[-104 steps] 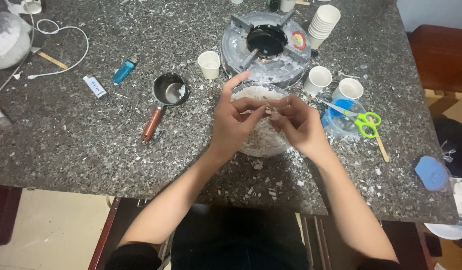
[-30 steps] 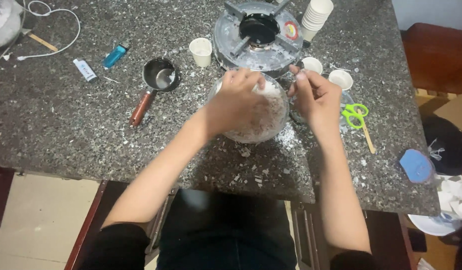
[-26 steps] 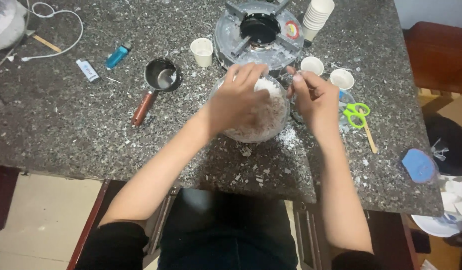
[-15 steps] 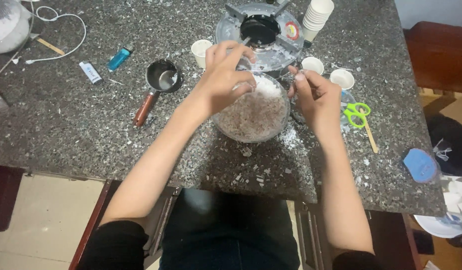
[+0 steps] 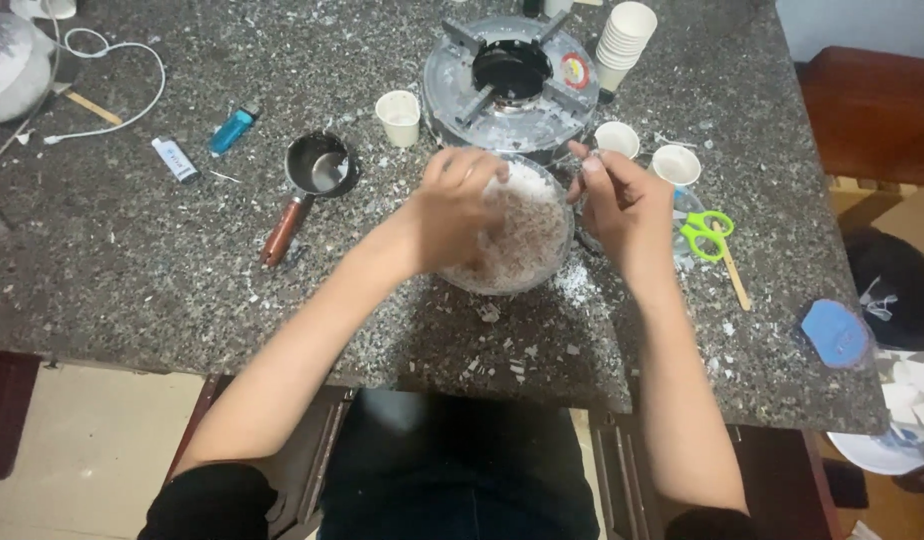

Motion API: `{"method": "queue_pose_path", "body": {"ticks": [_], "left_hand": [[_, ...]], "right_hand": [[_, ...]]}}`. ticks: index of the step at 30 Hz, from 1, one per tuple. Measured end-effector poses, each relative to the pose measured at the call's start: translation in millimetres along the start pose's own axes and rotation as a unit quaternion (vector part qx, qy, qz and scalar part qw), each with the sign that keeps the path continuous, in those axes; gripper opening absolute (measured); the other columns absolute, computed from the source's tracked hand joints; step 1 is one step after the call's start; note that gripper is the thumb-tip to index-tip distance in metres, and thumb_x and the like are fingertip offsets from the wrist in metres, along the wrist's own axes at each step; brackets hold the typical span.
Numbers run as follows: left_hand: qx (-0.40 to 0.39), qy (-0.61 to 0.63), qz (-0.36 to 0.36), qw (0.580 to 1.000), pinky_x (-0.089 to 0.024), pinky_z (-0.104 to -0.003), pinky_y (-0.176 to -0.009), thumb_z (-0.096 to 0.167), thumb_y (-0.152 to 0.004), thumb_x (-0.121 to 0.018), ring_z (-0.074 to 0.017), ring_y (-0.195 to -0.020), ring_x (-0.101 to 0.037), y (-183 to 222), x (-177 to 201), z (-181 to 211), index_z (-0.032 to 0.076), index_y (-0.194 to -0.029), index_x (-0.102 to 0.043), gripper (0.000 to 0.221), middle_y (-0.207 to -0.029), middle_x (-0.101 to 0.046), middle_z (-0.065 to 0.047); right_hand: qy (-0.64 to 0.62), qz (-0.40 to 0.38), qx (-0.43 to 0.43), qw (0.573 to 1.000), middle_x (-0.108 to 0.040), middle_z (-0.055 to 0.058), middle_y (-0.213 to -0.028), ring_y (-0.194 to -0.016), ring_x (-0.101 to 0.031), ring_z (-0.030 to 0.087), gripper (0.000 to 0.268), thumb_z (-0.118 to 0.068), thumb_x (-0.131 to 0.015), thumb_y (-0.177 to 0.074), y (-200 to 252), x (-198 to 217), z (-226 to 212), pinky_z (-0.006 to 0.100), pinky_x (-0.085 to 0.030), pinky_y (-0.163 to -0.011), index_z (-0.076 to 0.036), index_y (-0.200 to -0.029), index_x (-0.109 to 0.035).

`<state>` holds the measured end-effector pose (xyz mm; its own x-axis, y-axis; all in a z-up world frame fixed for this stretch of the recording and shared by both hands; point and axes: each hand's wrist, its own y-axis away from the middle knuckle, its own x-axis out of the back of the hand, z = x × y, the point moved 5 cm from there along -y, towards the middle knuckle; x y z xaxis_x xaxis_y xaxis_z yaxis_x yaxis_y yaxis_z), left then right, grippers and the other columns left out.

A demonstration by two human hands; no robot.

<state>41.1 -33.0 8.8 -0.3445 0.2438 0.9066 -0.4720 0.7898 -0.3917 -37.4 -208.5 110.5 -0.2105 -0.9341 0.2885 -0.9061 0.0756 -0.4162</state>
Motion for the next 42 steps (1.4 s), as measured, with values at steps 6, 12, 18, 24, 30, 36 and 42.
{"method": "queue_pose_path", "body": {"ticks": [6,12,18,24,30,36,42], "left_hand": [[0.036,0.128,0.093,0.987,-0.032,-0.050,-0.109,0.034,-0.075,-0.087,-0.0275,-0.132,-0.042,-7,61,-12,0.032,-0.095,-0.073,0.025,-0.129,-0.050,0.000],[0.096,0.291,0.049,0.951,-0.034,-0.049,-0.107,0.023,-0.093,-0.078,-0.0280,-0.132,-0.046,-14,61,-27,0.033,-0.093,-0.076,0.010,-0.120,-0.062,-0.001],[0.121,0.201,0.097,0.967,-0.044,-0.057,-0.106,0.044,-0.087,-0.084,-0.0342,-0.135,-0.048,-15,56,-3,0.021,-0.129,-0.066,0.051,-0.137,-0.055,-0.011],[0.262,0.286,0.281,0.878,-0.042,-0.052,-0.113,0.024,-0.100,-0.076,-0.0376,-0.133,-0.049,21,47,-31,0.011,-0.147,-0.049,0.056,-0.143,-0.047,-0.014],[0.213,0.351,0.300,0.861,-0.038,-0.048,-0.127,0.036,-0.108,-0.052,-0.0290,-0.140,-0.048,13,32,-24,-0.001,-0.149,-0.041,0.056,-0.147,-0.049,-0.018],[0.180,0.341,0.320,0.866,-0.043,-0.050,-0.124,0.036,-0.110,-0.056,-0.0319,-0.139,-0.051,20,35,-23,0.001,-0.147,-0.047,0.052,-0.143,-0.054,-0.019],[0.188,0.347,0.318,0.862,-0.046,-0.046,-0.118,0.033,-0.109,-0.053,-0.0292,-0.132,-0.054,22,43,-20,0.001,-0.140,-0.053,0.045,-0.136,-0.057,-0.017]], "right_hand": [[-0.013,0.037,0.030,0.999,-0.063,0.010,-0.065,-0.047,-0.052,0.012,0.033,-0.008,-0.049,-0.115,-5,6,32,0.029,-0.048,-0.061,-0.003,-0.091,-0.071],[-0.054,0.077,0.059,0.994,-0.066,0.013,-0.072,-0.046,-0.048,0.011,0.031,-0.015,-0.049,-0.115,-3,12,23,0.027,-0.042,-0.053,-0.002,-0.093,-0.067],[0.115,0.246,0.198,0.942,-0.070,0.017,-0.090,-0.088,-0.054,0.029,0.037,-0.022,-0.048,-0.116,0,44,48,0.050,-0.036,-0.104,-0.004,-0.088,-0.065],[0.241,0.201,0.264,0.912,-0.066,0.009,-0.077,-0.070,-0.055,0.027,0.015,-0.001,-0.072,-0.108,21,36,49,0.037,-0.041,-0.079,-0.003,-0.094,-0.072],[0.353,0.154,0.225,0.895,-0.053,0.012,-0.080,-0.073,-0.043,0.027,0.024,-0.006,-0.060,-0.113,34,7,53,0.043,-0.029,-0.074,0.002,-0.092,-0.067],[0.243,0.117,0.002,0.963,-0.063,-0.001,-0.062,-0.055,-0.048,0.010,0.035,-0.030,-0.059,-0.112,11,-1,97,0.035,-0.034,-0.054,-0.016,-0.089,-0.081],[0.134,0.104,-0.079,0.982,-0.069,0.002,-0.065,-0.051,-0.057,0.007,0.035,-0.024,-0.059,-0.115,12,-3,91,0.022,-0.039,-0.049,-0.011,-0.090,-0.079]]}}
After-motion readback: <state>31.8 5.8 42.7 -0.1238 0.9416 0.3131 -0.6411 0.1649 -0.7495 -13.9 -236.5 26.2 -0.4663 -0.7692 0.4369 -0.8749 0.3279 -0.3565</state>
